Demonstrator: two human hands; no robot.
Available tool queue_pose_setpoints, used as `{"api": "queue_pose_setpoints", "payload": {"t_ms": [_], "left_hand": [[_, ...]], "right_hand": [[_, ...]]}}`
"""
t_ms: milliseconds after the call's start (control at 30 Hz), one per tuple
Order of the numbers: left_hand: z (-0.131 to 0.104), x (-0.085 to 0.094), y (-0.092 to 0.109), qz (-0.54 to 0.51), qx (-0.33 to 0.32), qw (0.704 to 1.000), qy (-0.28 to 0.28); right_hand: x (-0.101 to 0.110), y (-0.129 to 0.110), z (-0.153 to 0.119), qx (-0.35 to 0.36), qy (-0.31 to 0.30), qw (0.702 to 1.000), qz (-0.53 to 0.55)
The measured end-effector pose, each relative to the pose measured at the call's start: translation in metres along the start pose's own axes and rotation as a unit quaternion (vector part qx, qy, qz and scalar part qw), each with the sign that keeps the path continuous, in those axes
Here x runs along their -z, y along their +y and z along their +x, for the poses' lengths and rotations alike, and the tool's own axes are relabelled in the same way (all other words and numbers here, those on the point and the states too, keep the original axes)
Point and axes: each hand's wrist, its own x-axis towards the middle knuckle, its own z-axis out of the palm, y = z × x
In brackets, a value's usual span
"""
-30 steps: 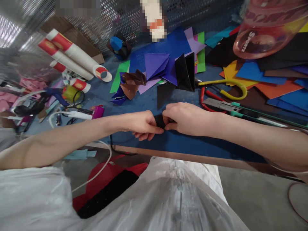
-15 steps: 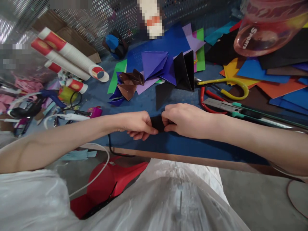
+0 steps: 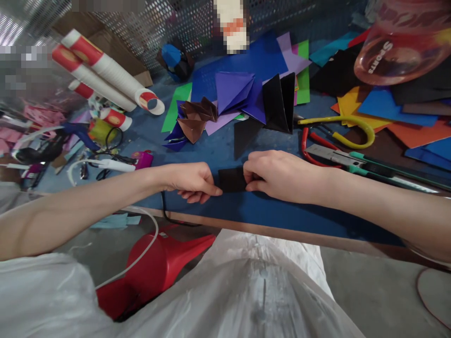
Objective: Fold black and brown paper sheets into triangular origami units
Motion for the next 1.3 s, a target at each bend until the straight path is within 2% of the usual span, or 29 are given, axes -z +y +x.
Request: {"api": "queue_pose_setpoints", "payload": {"t_ms": [133, 267, 433, 567, 633, 733, 833, 967, 1067, 1300], "left_hand": [[-0.005, 0.001, -0.008, -0.01, 0.001, 1.0, 0.011], [-0.01, 0.008, -0.013, 0.007, -0.036, 0.999, 0.032], [-0.016, 0.024, -0.011, 0.002, -0.142, 0.972, 0.188], [-0.014, 0.027, -0.005, -0.025, -0.25, 0.935, 0.25], [-0.01, 0.024, -0.001, -0.048, -0.291, 0.921, 0.253], [-0.002, 0.018, 0.001, -0.069, -0.332, 0.905, 0.258], [0.007, 0.012, 0.0, -0.057, -0.355, 0.891, 0.276], [0.019, 0.008, -0.007, -0.082, -0.389, 0.873, 0.281], [0.023, 0.006, -0.012, -0.129, -0.425, 0.86, 0.25], [0.019, -0.001, -0.015, -0.162, -0.464, 0.854, 0.172]], "right_hand": [[-0.002, 0.001, 0.001, 0.004, 0.013, 1.0, 0.003], [-0.003, 0.001, 0.001, 0.004, 0.02, 1.0, 0.003], [-0.006, -0.003, -0.004, -0.012, 0.053, 0.999, 0.008], [-0.011, -0.006, -0.006, 0.014, 0.151, 0.988, -0.01], [-0.015, -0.006, -0.005, 0.026, 0.181, 0.982, -0.056], [-0.02, -0.006, -0.006, 0.028, 0.174, 0.978, -0.111], [-0.022, -0.007, -0.007, 0.034, 0.154, 0.98, -0.119], [-0.022, -0.013, -0.009, 0.056, 0.176, 0.977, -0.102], [-0.022, -0.016, -0.009, 0.09, 0.215, 0.968, -0.094], [-0.021, -0.015, -0.007, 0.155, 0.3, 0.938, -0.082]]}}
